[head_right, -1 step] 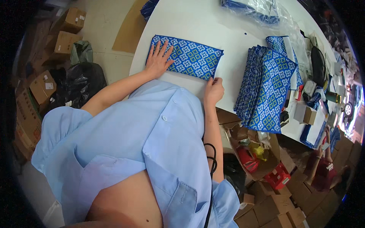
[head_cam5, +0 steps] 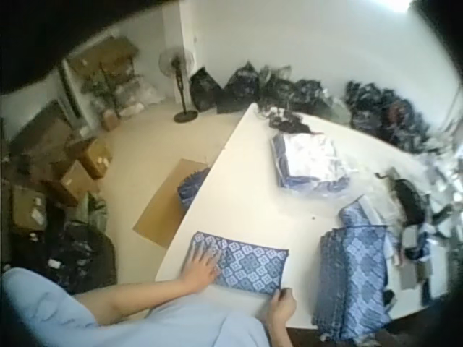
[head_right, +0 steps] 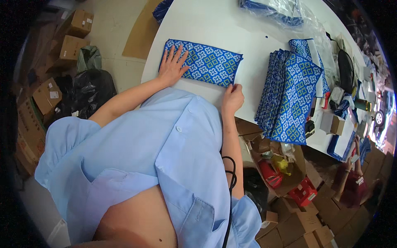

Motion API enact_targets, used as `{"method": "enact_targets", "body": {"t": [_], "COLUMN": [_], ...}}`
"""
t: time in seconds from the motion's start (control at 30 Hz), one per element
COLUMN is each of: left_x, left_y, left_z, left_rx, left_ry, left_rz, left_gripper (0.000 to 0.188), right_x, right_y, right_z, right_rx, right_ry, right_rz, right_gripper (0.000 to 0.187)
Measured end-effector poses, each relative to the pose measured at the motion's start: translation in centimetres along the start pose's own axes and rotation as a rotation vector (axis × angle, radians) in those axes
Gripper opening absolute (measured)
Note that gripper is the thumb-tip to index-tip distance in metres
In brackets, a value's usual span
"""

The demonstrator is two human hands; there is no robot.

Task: Fold fabric patterned bags and organize them onto stacks.

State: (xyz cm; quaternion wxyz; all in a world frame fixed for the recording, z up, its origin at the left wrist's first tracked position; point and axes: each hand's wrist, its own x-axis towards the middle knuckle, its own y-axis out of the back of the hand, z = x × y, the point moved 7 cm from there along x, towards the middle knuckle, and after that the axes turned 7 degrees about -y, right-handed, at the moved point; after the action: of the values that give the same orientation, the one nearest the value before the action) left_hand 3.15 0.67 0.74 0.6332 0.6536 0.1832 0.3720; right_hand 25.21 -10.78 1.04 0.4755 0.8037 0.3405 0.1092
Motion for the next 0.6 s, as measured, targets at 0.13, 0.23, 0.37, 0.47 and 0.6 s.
{"method": "enact_targets", "body": {"t": [0.13, 0.23, 0.37, 0.47, 0.6], "left_x": [-0.6, -0.4, -0.1, -0.4, 0.3], "left_y": [-0.2, -0.1, -0.1, -0.1, -0.3], "left_z": [0.1, 0.3, 0.1, -0.3, -0.6], "left_rx": [0.028, 0.046, 0.059, 0.057, 0.033], "left_ry": [0.009, 0.002, -0.023, 0.004, -0.003], "left_rz": [-0.013, -0.016, -0.007, -0.012, -0.021], "left_gripper": [0.052, 0.052, 0.053, 0.053, 0.052], "right_x": [-0.2, 0.1, 2.2, 1.8, 3.2], "right_y": [1.7, 1.9, -0.4, -0.7, -0.2], "right_z": [-1.3, -0.8, 2.1, -0.2, 0.3], "right_rx": [0.361, 0.522, 0.783, 0.877, 0.502], "right_ry": [0.168, 0.313, 0.255, 0.204, 0.252], "right_rz": [0.162, 0.202, -0.084, -0.477, -0.153], "right_gripper": [0.01, 0.014, 0.013, 0.012, 0.011]}}
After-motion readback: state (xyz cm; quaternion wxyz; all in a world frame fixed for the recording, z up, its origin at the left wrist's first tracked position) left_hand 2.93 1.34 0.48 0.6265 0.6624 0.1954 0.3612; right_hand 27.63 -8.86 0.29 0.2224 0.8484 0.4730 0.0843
